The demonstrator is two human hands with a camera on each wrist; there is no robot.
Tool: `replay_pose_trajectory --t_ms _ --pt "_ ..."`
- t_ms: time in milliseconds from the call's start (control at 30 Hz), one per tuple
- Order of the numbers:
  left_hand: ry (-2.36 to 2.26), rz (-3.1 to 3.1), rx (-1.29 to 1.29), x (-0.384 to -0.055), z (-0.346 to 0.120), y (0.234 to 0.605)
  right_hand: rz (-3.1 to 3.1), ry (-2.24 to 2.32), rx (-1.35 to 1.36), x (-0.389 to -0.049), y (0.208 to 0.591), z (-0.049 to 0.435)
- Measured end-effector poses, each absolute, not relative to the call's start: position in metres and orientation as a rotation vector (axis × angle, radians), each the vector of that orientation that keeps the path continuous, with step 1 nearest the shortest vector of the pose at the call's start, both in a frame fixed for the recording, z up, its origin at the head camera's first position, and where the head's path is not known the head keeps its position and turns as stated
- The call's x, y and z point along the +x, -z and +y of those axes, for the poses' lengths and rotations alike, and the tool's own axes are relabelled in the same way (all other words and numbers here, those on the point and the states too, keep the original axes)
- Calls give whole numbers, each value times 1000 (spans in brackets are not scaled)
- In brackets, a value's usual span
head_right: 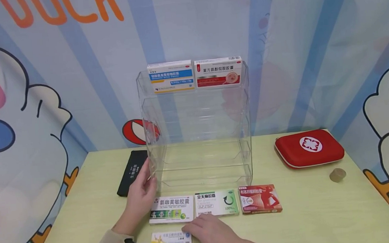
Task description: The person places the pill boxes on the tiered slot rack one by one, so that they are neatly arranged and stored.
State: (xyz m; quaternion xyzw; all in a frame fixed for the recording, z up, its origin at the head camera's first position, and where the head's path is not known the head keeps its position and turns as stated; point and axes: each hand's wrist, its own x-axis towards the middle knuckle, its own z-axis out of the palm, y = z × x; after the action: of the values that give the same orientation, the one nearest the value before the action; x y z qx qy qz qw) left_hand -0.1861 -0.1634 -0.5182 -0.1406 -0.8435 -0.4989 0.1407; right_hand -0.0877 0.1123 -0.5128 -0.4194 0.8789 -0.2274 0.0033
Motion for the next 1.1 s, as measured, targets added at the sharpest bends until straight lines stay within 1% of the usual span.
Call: replay_pose_trajectory --t_ms 167,400,800,1100 --pt "1460 -2445 -393 -186 -164 518 2653 839 -1142 -88 510 111" --pt "1475 -2450 -384 -186 -163 517 2546 1156 -1032 -88 513 112" --pt "1484 -2437 -396 -187 -163 518 2616 1410 -1260 -90 511 116" --pt "1476 -2444 -386 -186 -164 518 2648 1554 -1366 -104 491 118"
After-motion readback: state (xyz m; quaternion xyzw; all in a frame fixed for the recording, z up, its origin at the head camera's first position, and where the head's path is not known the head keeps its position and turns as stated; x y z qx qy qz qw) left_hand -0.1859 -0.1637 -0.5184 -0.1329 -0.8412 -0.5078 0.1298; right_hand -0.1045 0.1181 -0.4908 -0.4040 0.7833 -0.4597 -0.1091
